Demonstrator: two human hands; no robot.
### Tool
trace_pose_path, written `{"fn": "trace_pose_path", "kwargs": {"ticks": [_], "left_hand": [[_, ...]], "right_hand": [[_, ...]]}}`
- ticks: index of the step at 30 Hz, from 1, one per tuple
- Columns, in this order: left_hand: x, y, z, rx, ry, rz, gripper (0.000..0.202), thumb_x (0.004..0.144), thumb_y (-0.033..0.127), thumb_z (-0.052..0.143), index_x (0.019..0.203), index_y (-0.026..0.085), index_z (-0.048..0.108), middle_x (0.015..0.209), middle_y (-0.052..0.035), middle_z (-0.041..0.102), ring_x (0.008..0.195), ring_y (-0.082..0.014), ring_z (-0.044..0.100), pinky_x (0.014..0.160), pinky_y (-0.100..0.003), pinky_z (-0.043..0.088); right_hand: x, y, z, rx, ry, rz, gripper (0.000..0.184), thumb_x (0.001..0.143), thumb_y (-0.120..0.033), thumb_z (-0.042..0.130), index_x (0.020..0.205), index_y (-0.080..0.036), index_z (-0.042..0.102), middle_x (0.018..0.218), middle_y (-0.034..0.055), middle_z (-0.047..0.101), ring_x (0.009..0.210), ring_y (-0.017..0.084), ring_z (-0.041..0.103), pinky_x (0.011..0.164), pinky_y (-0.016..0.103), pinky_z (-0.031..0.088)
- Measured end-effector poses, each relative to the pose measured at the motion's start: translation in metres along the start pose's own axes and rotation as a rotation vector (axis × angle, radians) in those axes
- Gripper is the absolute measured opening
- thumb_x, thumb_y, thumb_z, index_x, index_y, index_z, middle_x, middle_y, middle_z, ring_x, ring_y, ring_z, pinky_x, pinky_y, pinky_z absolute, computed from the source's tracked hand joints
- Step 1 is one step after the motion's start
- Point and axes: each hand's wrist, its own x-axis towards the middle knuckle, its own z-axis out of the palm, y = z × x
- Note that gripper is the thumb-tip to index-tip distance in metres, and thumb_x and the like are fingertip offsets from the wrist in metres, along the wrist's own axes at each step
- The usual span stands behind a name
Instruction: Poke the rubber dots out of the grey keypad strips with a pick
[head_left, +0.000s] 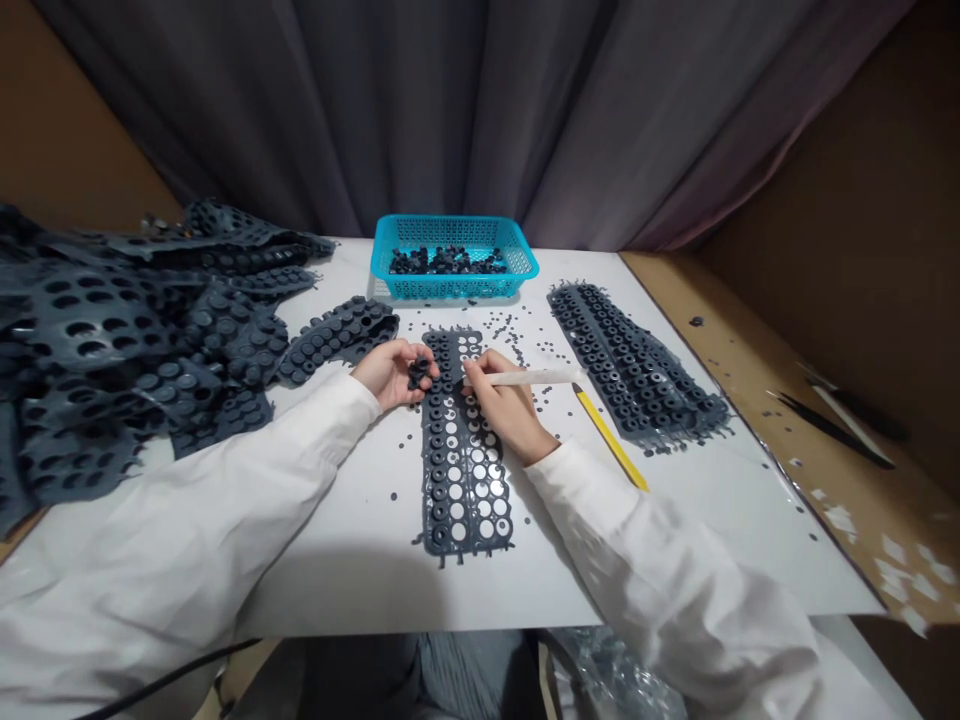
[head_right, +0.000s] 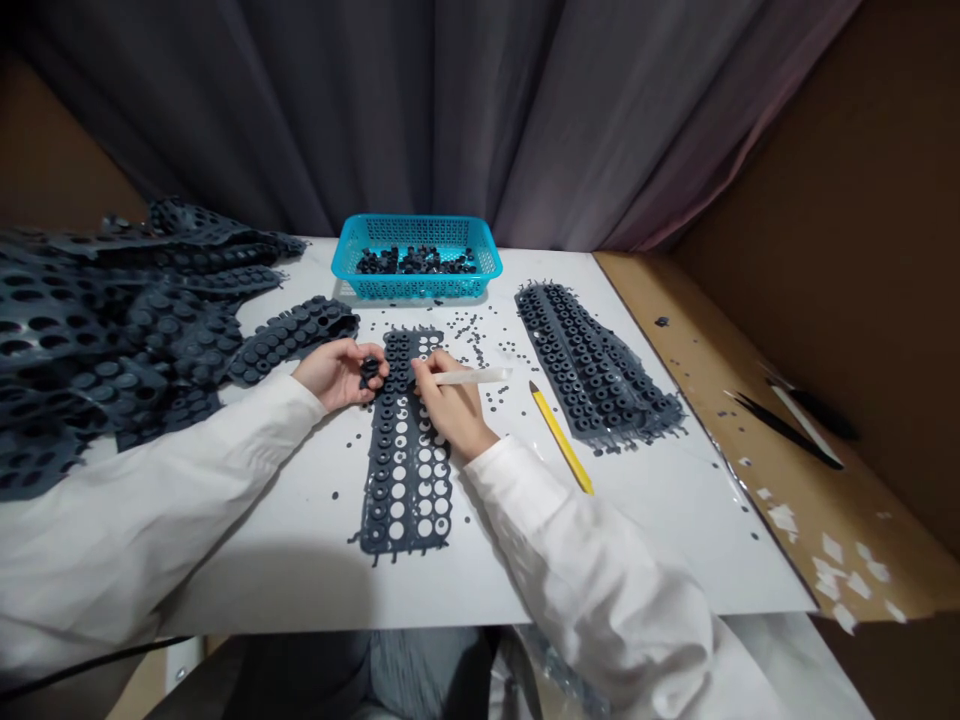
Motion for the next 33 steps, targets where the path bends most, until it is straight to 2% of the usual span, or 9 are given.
{"fn": "trace_pose_path", "kwargs": {"ticks": [4, 9, 13, 15, 17, 19, 23, 28, 33], "left_hand": [[0.002, 0.004, -0.001, 0.026, -0.045, -0.012, 0.024, 0.050, 0.020, 0.049, 0.072, 0.015, 0.057, 0.064, -0.0045, 0.056, 0.049, -0.0131, 0.049, 0.039, -0.020, 0.038], [0.002, 0.006, 0.001, 0.195, -0.077, 0.014, 0.018, 0.054, 0.028, 0.056, 0.068, 0.015, 0.054, 0.066, -0.0032, 0.052, 0.051, -0.0130, 0.048, 0.039, -0.020, 0.035], [0.004, 0.002, 0.004, 0.464, -0.051, 0.125, 0.029, 0.062, 0.039, 0.068, 0.060, 0.018, 0.049, 0.056, 0.0020, 0.044, 0.047, -0.0097, 0.038, 0.041, -0.019, 0.026], [0.005, 0.000, 0.004, 0.637, -0.033, 0.212, 0.029, 0.060, 0.034, 0.075, 0.056, 0.018, 0.051, 0.053, 0.0029, 0.043, 0.050, -0.0100, 0.038, 0.045, -0.019, 0.027], [0.005, -0.001, 0.005, 0.805, -0.020, 0.301, 0.024, 0.057, 0.025, 0.079, 0.056, 0.018, 0.056, 0.057, 0.0019, 0.048, 0.058, -0.0125, 0.043, 0.053, -0.020, 0.031], [0.004, -0.001, 0.008, 0.950, -0.010, 0.369, 0.021, 0.056, 0.018, 0.079, 0.059, 0.020, 0.058, 0.064, 0.0007, 0.052, 0.069, -0.0164, 0.049, 0.060, -0.021, 0.034], [0.004, 0.001, 0.013, 1.180, -0.009, 0.434, 0.018, 0.061, 0.016, 0.075, 0.067, 0.022, 0.060, 0.075, -0.0016, 0.058, 0.083, -0.0227, 0.056, 0.070, -0.025, 0.037], [0.006, 0.002, 0.016, 1.376, -0.046, 0.482, 0.010, 0.068, 0.019, 0.070, 0.068, 0.022, 0.061, 0.075, -0.0024, 0.058, 0.081, -0.0233, 0.058, 0.073, -0.027, 0.038], [0.008, -0.001, 0.009, 1.461, -0.062, 0.561, 0.007, 0.076, 0.023, 0.061, 0.069, 0.021, 0.061, 0.080, -0.0029, 0.061, 0.080, -0.0212, 0.058, 0.073, -0.028, 0.040]], "right_hand": [[0.001, 0.001, 0.002, -0.071, -0.008, -0.001, 0.031, 0.090, -0.041, 0.049, 0.065, -0.022, 0.046, 0.057, -0.0021, 0.058, 0.058, 0.016, 0.056, 0.060, 0.028, 0.039], [0.000, 0.002, 0.004, -0.079, -0.012, -0.005, 0.031, 0.091, -0.039, 0.048, 0.065, -0.022, 0.046, 0.056, -0.0025, 0.058, 0.057, 0.016, 0.056, 0.060, 0.028, 0.039], [0.000, 0.001, 0.004, -0.122, -0.014, -0.031, 0.031, 0.090, -0.037, 0.048, 0.064, -0.022, 0.044, 0.056, -0.0029, 0.057, 0.056, 0.015, 0.054, 0.059, 0.027, 0.037], [0.000, 0.002, 0.004, -0.142, -0.017, -0.040, 0.030, 0.090, -0.036, 0.049, 0.064, -0.022, 0.045, 0.056, -0.0028, 0.056, 0.056, 0.015, 0.053, 0.059, 0.027, 0.037], [0.001, 0.002, 0.004, -0.150, -0.018, -0.041, 0.030, 0.090, -0.035, 0.048, 0.064, -0.022, 0.046, 0.057, -0.0026, 0.056, 0.057, 0.015, 0.053, 0.059, 0.027, 0.037], [0.001, 0.003, 0.005, -0.151, -0.017, -0.034, 0.030, 0.090, -0.036, 0.048, 0.064, -0.022, 0.046, 0.057, -0.0027, 0.056, 0.056, 0.015, 0.053, 0.059, 0.027, 0.037], [0.000, 0.003, 0.005, -0.131, -0.012, -0.025, 0.029, 0.090, -0.035, 0.048, 0.064, -0.022, 0.046, 0.057, -0.0024, 0.056, 0.058, 0.016, 0.053, 0.059, 0.027, 0.037], [0.000, 0.003, 0.004, -0.129, -0.015, -0.032, 0.030, 0.091, -0.034, 0.047, 0.064, -0.022, 0.045, 0.058, -0.0020, 0.057, 0.059, 0.016, 0.054, 0.060, 0.027, 0.037], [0.001, 0.002, 0.004, -0.180, -0.025, -0.018, 0.030, 0.091, -0.033, 0.046, 0.063, -0.022, 0.042, 0.057, -0.0021, 0.056, 0.058, 0.016, 0.053, 0.060, 0.027, 0.038]]}}
